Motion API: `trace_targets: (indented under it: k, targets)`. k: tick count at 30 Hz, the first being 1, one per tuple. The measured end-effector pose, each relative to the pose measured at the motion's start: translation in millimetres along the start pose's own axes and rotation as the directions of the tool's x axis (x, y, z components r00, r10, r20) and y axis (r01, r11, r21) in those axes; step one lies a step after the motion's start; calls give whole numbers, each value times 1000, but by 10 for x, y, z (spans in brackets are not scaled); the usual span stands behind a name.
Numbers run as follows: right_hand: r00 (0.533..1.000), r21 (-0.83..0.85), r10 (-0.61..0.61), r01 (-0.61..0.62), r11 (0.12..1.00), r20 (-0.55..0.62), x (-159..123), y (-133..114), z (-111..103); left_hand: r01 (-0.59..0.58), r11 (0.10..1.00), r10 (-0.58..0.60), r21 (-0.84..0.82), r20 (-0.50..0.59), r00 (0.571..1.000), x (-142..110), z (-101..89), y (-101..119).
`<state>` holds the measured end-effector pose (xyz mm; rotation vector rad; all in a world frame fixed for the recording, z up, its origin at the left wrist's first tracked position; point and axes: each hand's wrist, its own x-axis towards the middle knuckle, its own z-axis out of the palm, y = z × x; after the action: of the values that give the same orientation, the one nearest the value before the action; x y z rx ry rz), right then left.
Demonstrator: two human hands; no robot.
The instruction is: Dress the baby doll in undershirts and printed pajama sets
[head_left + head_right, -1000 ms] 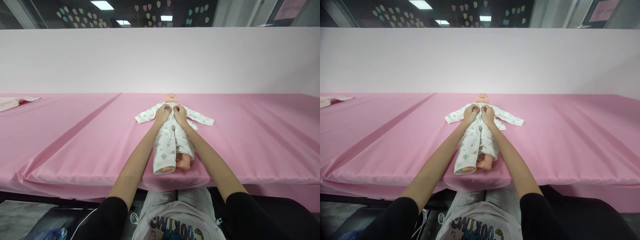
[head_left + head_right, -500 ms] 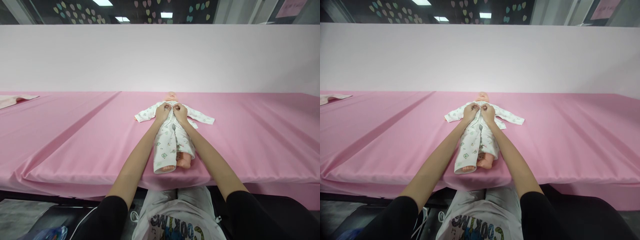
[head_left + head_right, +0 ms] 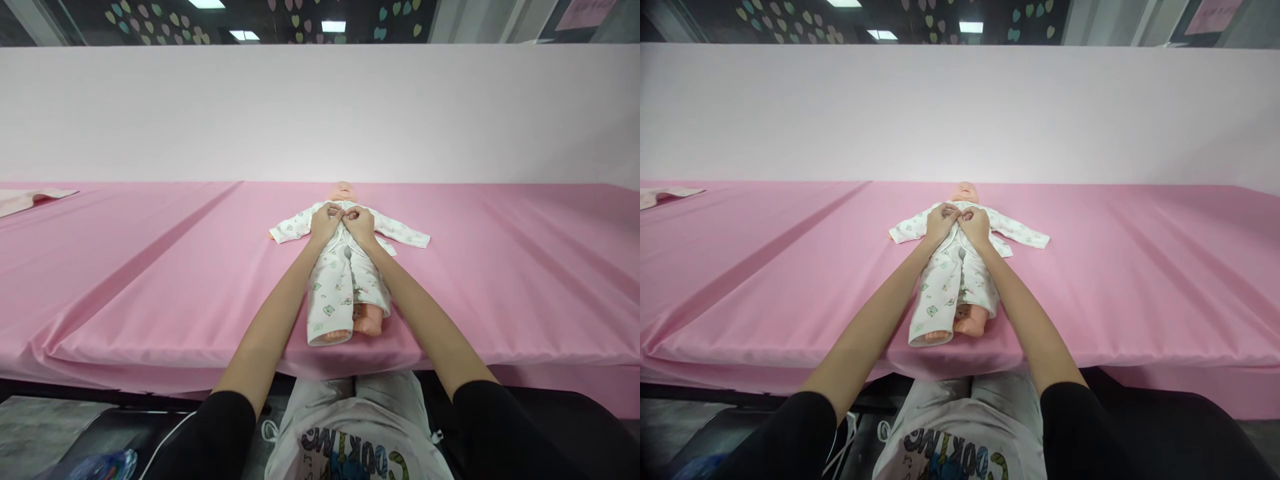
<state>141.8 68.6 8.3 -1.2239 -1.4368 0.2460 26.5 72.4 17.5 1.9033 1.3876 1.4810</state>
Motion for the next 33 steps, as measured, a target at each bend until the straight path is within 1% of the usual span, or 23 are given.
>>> trace_targets:
  k: [4,8,13,16,19,22,24,28,31,33]
  targets:
    - [1000,18,-1,0,1000,13,4,4,-6,4,1000,-5,11,6,1000,21,9,-33]
    - [1000,45,8,-8,999,16,9,15,-3,-2,1000,3,-27,11,1000,26,11,-56]
    - [997,103,67,-70,992,26,19,19,-7,-11,1000,11,3,30,999,23,4,-49]
    - [997,103,77,-78,992,19,26,22,-16,-27,999,26,25,35,999,27,-1,-25]
    - [999,45,33,-33,998,7,32,39,-13,-24,998,20,60,68,997,-2,-16,1]
    - [999,-24,-40,40,999,17,18,61,0,-45,996,38,78,84,996,-114,-53,-6]
    - [995,-55,-92,93,994,29,-18,67,-2,-99,992,91,78,103,990,-230,-93,-34]
    - [979,-121,-200,202,972,28,-176,41,-68,-230,968,213,97,160,964,-439,-179,-69]
    - [968,-139,-252,251,958,17,-330,-1,-163,-258,958,232,124,193,953,-498,-232,-20]
    - [958,-140,-285,287,948,31,-414,-30,-223,-271,954,241,128,209,948,-504,-265,33]
